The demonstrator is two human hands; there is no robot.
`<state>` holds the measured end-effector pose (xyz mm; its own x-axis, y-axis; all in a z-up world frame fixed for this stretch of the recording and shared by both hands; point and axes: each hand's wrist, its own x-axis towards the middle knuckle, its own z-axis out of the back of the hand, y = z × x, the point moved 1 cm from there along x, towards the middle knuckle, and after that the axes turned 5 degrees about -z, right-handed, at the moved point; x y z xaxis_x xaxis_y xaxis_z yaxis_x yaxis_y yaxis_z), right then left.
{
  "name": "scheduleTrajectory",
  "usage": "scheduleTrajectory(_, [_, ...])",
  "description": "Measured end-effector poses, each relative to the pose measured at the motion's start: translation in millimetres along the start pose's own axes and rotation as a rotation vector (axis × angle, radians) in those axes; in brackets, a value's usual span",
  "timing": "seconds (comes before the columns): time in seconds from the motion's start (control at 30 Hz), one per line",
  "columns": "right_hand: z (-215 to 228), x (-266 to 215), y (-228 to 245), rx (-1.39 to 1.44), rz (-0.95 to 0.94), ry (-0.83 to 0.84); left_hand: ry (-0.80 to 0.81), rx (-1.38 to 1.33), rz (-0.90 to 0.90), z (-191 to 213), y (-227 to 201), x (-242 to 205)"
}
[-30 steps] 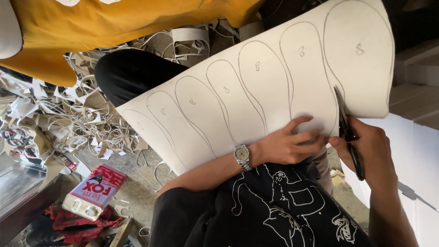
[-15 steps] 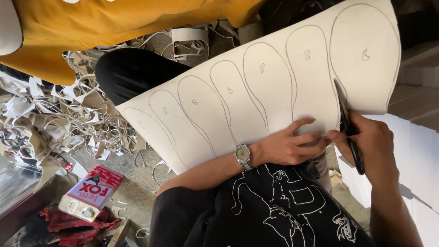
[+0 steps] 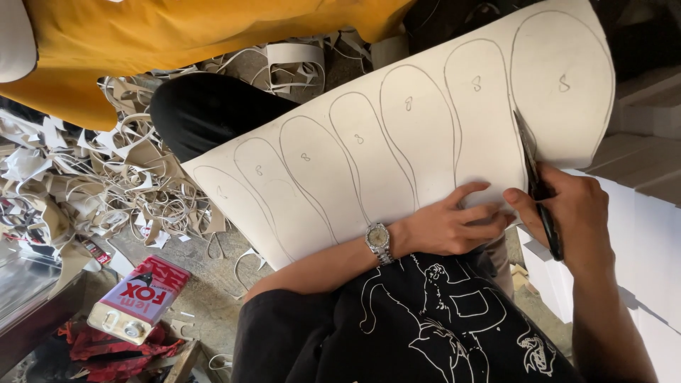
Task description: The person uses scissors to cut out shoe insole shapes from a large white sheet. They cut along pre-drawn outlines, separate each insole, and place the finished pieces onto a nearby table.
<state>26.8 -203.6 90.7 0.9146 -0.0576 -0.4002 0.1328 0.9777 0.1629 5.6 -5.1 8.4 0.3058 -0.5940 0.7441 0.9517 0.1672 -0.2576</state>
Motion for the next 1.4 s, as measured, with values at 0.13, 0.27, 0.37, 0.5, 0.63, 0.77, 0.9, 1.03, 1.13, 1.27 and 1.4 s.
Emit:
scheduleTrajectory(0.13, [5, 1, 10, 0.078, 0.125, -0.086, -0.016, 0.027, 0.007, 2, 1, 1])
scheduleTrajectory(0.27, [5, 3, 13, 0.107, 0.073, -0.043, -0.009, 0.034, 0.003, 4, 1, 3])
scheduleTrajectory(0.37, [3, 9, 14, 0.081, 0.003, 0.001, 0.001, 0.042, 0.009, 7, 2, 4])
scheduleTrajectory(0.5, [5, 10, 21, 0.147, 0.095, -0.056, -0.020, 0.044, 0.011, 8, 1, 5])
scheduleTrajectory(0.63, [12, 11, 32, 0.273, 0.136, -0.042, -0.021, 0.039, 0.013, 6, 0, 3])
scheduleTrajectory(0.77, [3, 17, 22, 0.191, -0.016, 0.017, -0.003, 0.023, 0.006, 2, -1, 2])
scheduleTrajectory(0.9, [4, 19, 33, 0.264, 0.041, -0.034, -0.014, 0.002, -0.012, 1, -1, 0])
scheduleTrajectory(1.03, [11, 18, 46, 0.344, 0.075, -0.050, -0.002, -0.007, -0.004, 2, -1, 0])
scheduleTrajectory(1.13, [13, 18, 50, 0.349, 0.004, -0.015, -0.015, 0.003, -0.012, 1, -1, 0])
scheduleTrajectory(1.27, [9, 22, 46, 0.333, 0.028, -0.029, -0.008, -0.013, -0.002, 2, -1, 0])
scheduleTrajectory(1.4, [11, 25, 54, 0.356, -0.036, -0.006, -0.048, -0.031, 0.022, 3, -1, 2])
